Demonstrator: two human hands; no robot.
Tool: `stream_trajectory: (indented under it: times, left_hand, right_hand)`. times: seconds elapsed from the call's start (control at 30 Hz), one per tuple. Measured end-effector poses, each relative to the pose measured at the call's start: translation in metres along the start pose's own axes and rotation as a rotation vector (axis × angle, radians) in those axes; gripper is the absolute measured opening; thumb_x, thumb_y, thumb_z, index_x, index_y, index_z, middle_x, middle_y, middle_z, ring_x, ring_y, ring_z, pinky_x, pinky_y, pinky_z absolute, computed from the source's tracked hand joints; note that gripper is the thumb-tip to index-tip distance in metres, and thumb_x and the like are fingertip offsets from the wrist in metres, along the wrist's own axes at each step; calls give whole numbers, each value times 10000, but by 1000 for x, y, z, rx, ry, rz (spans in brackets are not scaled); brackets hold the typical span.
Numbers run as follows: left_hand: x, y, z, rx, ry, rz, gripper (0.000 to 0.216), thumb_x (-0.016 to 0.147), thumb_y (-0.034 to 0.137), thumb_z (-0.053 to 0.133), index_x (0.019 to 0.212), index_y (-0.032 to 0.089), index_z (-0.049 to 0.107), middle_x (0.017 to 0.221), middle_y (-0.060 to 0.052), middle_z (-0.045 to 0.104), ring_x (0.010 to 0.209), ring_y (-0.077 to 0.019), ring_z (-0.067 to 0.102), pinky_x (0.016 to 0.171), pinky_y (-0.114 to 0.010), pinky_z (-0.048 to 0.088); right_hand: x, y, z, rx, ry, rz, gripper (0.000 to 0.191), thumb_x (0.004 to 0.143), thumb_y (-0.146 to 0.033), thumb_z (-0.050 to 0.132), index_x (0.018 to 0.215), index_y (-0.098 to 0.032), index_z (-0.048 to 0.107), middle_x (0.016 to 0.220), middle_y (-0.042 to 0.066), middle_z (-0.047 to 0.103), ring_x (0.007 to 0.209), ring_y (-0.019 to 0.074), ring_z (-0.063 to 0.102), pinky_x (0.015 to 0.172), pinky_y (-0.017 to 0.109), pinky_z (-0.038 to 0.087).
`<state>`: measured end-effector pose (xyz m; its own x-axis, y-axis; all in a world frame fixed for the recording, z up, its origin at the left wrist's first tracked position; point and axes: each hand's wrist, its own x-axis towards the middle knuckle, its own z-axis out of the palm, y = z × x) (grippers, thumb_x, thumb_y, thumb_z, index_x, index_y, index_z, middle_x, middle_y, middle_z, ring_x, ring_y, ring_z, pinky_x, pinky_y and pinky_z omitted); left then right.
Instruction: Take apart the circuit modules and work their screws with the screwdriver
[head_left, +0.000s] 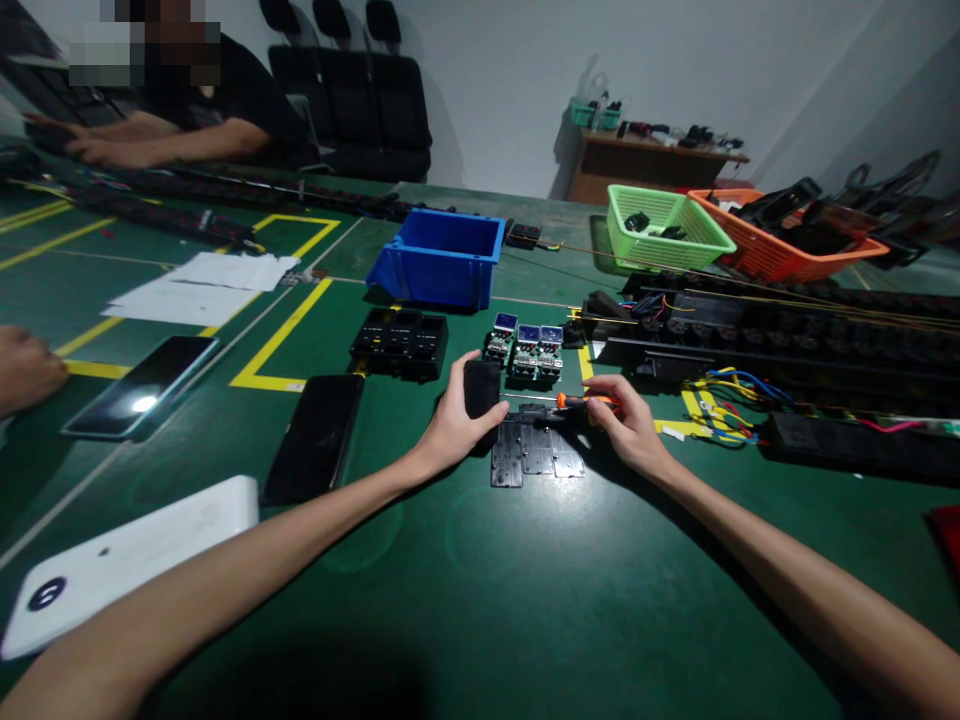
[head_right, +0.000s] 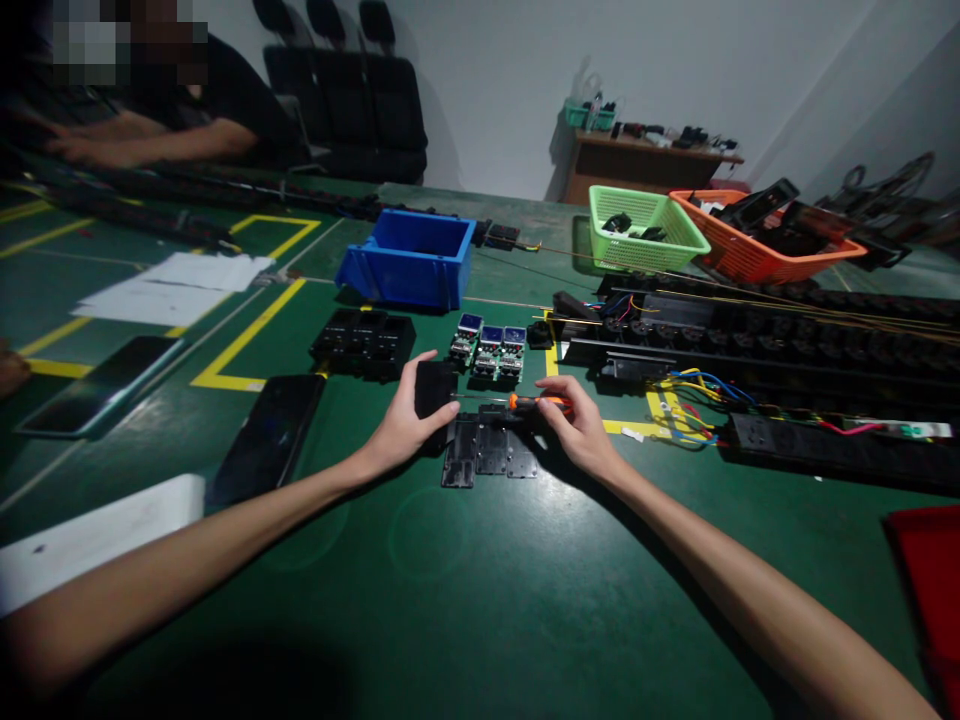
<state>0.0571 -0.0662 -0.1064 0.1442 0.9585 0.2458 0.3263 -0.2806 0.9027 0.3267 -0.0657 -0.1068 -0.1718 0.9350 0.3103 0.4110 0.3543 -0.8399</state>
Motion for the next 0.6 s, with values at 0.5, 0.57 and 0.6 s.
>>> stream_trajectory:
  times: [0.5, 0.57, 0.6]
  left_hand:
    - [0, -2, 0, -6, 16, 1, 745, 787, 410, 655, 1394, 238, 259, 1286, -99, 508, 1167, -243, 528, 1047, -460, 398]
    - [0, -2, 0, -9, 8, -3, 752, 789, 413, 654, 1400, 239, 252, 1289, -101, 508, 1169, -245, 529, 1044, -461, 401]
    - [0, -2, 0, -11, 5, -6, 756, 788, 416, 654, 1402, 240, 249, 1284, -100, 512, 1162, -245, 533, 1039, -461, 406]
  right_hand:
    - [0, 2, 0, 20, -38, 10, 275, 897, -404, 561, 1111, -232, 573, 983, 41, 610, 814, 177, 601, 718, 322, 505]
    - [1, 2, 0, 23, -9, -2, 272, 884, -402, 582, 1092, -226, 575, 983, 43, 609, 819, 177, 600, 720, 322, 508]
    - [1, 2, 0, 30, 13, -20, 263, 871, -394, 603, 1070, -226, 577, 988, 44, 608, 833, 180, 602, 733, 325, 511]
